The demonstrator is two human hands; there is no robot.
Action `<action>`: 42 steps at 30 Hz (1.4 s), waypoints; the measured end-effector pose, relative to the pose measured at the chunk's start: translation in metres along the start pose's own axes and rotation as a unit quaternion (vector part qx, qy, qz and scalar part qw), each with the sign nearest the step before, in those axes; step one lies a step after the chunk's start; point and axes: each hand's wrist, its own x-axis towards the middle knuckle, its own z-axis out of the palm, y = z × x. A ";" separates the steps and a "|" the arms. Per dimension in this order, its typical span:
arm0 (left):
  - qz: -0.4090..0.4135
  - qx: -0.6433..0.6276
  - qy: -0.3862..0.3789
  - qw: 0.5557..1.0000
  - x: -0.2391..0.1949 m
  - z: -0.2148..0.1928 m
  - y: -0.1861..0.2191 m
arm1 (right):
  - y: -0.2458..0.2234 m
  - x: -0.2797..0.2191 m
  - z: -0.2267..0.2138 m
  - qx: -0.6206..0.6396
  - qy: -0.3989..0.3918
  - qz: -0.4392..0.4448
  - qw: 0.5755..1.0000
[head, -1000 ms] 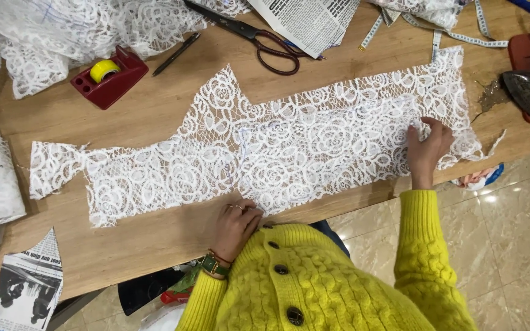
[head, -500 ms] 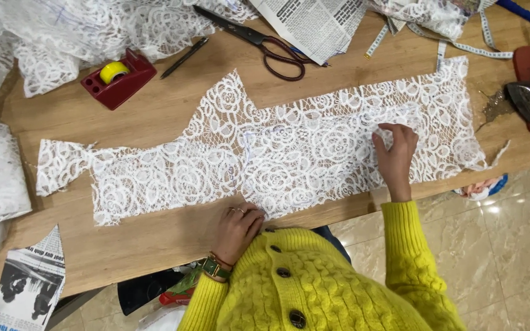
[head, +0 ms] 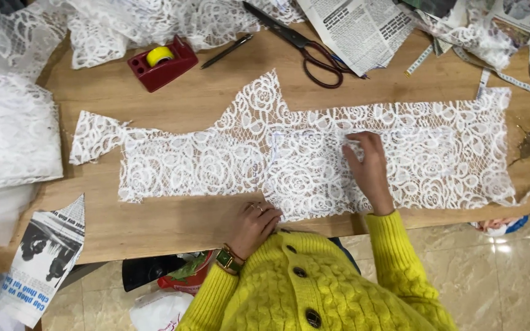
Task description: The person arranges a piece of white lace fabric on a wooden table, smoothing it out and adjusting its position. They also pick up and place down a piece of newspaper.
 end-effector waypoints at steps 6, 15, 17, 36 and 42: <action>-0.009 -0.015 0.028 0.999 0.000 -0.003 0.000 | -0.038 0.007 0.022 0.014 -0.072 -0.008 0.997; 0.022 -0.013 0.060 0.998 -0.002 0.006 -0.009 | -0.037 -0.001 0.035 0.003 -0.110 -0.004 0.994; 0.030 -0.003 0.064 0.997 -0.001 0.008 -0.011 | -0.037 -0.003 0.035 0.002 -0.112 -0.002 0.994; 0.062 0.016 0.033 0.997 0.011 0.002 -0.010 | -0.020 -0.007 0.043 -0.010 -0.084 -0.055 0.995; 0.046 -0.001 0.030 0.998 0.010 -0.009 -0.008 | -0.020 -0.005 0.046 -0.012 -0.078 -0.060 0.995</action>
